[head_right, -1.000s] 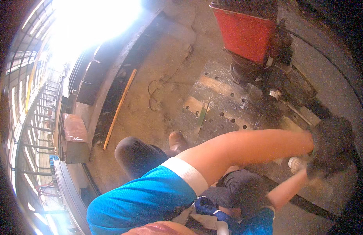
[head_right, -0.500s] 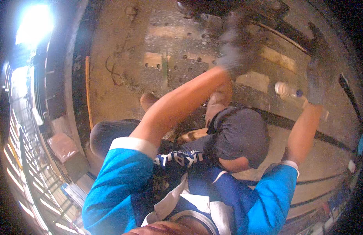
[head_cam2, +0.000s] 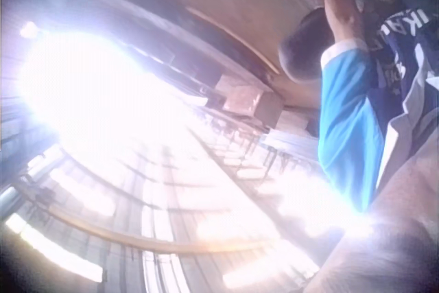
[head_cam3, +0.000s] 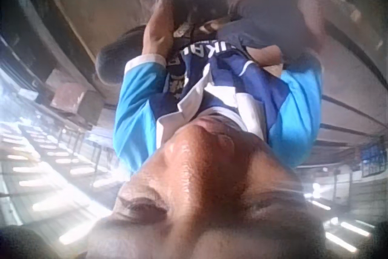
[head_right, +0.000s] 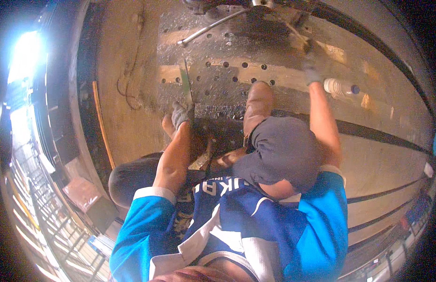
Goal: The person sits on the floor and operates a drill press to drill holes into a metal plate. They apply liquid from a bottle to the drilling area, adjust the plate, and clear metal shavings with a brush.
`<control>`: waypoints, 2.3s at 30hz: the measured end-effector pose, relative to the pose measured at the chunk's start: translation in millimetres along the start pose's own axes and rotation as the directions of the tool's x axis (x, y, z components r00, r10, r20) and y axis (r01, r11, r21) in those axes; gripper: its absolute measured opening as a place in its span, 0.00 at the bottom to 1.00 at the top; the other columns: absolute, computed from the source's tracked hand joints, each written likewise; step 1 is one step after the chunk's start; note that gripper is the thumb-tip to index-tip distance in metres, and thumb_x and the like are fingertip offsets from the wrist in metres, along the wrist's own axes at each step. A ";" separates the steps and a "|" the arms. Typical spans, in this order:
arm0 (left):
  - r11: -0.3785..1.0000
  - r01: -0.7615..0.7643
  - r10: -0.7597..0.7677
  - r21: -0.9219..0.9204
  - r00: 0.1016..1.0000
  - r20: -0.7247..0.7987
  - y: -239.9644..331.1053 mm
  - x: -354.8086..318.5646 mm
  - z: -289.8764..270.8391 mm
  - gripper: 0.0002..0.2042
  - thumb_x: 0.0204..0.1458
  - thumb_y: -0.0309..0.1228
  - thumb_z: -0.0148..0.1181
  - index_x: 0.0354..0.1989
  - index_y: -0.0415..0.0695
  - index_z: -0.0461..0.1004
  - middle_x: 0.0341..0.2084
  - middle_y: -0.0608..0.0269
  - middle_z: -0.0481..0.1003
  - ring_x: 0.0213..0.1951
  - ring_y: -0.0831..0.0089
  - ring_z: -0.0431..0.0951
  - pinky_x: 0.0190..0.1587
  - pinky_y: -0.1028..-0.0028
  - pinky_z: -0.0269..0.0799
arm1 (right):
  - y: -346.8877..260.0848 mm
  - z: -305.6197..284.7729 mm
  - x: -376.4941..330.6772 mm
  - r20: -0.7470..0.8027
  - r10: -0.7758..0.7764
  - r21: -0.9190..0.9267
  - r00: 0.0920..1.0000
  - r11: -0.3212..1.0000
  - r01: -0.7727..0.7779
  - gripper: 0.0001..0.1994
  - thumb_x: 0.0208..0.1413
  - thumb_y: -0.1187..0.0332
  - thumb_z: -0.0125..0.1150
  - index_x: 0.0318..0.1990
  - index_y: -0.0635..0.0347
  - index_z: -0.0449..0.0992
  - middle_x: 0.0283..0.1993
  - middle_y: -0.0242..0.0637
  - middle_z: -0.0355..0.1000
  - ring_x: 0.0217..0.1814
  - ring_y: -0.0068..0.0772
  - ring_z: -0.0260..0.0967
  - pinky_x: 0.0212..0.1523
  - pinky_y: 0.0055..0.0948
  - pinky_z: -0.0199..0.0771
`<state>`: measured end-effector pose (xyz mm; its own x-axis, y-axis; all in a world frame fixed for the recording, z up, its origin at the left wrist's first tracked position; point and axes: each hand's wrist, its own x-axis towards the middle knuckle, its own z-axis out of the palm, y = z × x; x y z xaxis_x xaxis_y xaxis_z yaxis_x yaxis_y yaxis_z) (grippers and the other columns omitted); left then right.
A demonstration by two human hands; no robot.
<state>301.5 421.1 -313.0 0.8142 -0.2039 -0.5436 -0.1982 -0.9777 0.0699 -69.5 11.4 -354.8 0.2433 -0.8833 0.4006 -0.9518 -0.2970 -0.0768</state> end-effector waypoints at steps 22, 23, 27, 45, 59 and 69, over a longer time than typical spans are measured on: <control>0.701 -0.295 0.482 -0.649 0.867 0.128 202.1 -12.4 -20.2 0.16 0.69 0.44 0.53 0.48 0.41 0.73 0.25 0.65 0.68 0.26 0.74 0.69 0.28 0.69 0.68 | -85.6 97.4 -47.9 0.116 0.162 0.138 0.980 0.974 -0.177 0.17 0.65 0.64 0.52 0.57 0.54 0.78 0.48 0.33 0.79 0.45 0.31 0.76 0.42 0.29 0.75; 0.625 -0.288 0.453 -0.726 0.891 0.035 201.2 -4.2 -20.1 0.16 0.69 0.44 0.53 0.47 0.41 0.74 0.24 0.65 0.68 0.25 0.73 0.69 0.28 0.69 0.68 | -89.6 97.1 -45.4 0.110 0.153 0.142 0.982 0.976 -0.168 0.17 0.65 0.64 0.52 0.57 0.55 0.78 0.48 0.32 0.79 0.44 0.30 0.77 0.41 0.28 0.75; 0.411 -0.282 0.408 -0.867 0.907 -0.101 197.1 -1.5 -14.1 0.17 0.68 0.45 0.54 0.42 0.41 0.75 0.22 0.66 0.70 0.23 0.73 0.70 0.26 0.68 0.67 | -81.8 106.7 -41.0 0.027 0.007 -0.130 1.000 0.992 -0.004 0.16 0.65 0.64 0.52 0.56 0.55 0.79 0.45 0.31 0.80 0.41 0.28 0.77 0.37 0.27 0.76; 0.697 -0.430 0.581 -0.575 0.808 0.100 183.4 49.7 -2.9 0.19 0.68 0.45 0.51 0.38 0.39 0.77 0.23 0.56 0.77 0.25 0.64 0.77 0.29 0.61 0.73 | -92.6 62.7 -31.9 0.185 0.159 0.202 0.970 0.960 -0.196 0.11 0.62 0.65 0.55 0.44 0.55 0.83 0.38 0.37 0.81 0.37 0.39 0.79 0.34 0.34 0.76; 0.589 -0.523 0.387 -0.616 0.852 -0.354 111.5 97.1 0.0 0.19 0.68 0.47 0.50 0.50 0.44 0.76 0.34 0.42 0.82 0.36 0.45 0.84 0.39 0.53 0.77 | -72.4 101.2 -39.1 0.166 -0.089 -0.198 0.982 0.973 0.122 0.13 0.66 0.66 0.49 0.51 0.55 0.77 0.40 0.35 0.76 0.39 0.31 0.75 0.40 0.31 0.75; 0.648 -0.742 0.747 0.172 0.663 0.048 172.3 95.9 -5.5 0.17 0.66 0.42 0.51 0.54 0.46 0.76 0.39 0.37 0.81 0.43 0.36 0.82 0.42 0.43 0.75 | -19.2 173.3 -57.0 0.210 -0.151 -0.569 0.966 0.785 0.247 0.10 0.62 0.62 0.53 0.43 0.53 0.78 0.39 0.36 0.79 0.40 0.35 0.77 0.41 0.39 0.78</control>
<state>348.4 232.8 -348.5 0.3661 -0.8630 -0.3482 -0.8264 -0.4735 0.3048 -32.7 4.5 -534.4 0.4184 -0.8844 0.2070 -0.7931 -0.2447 0.5578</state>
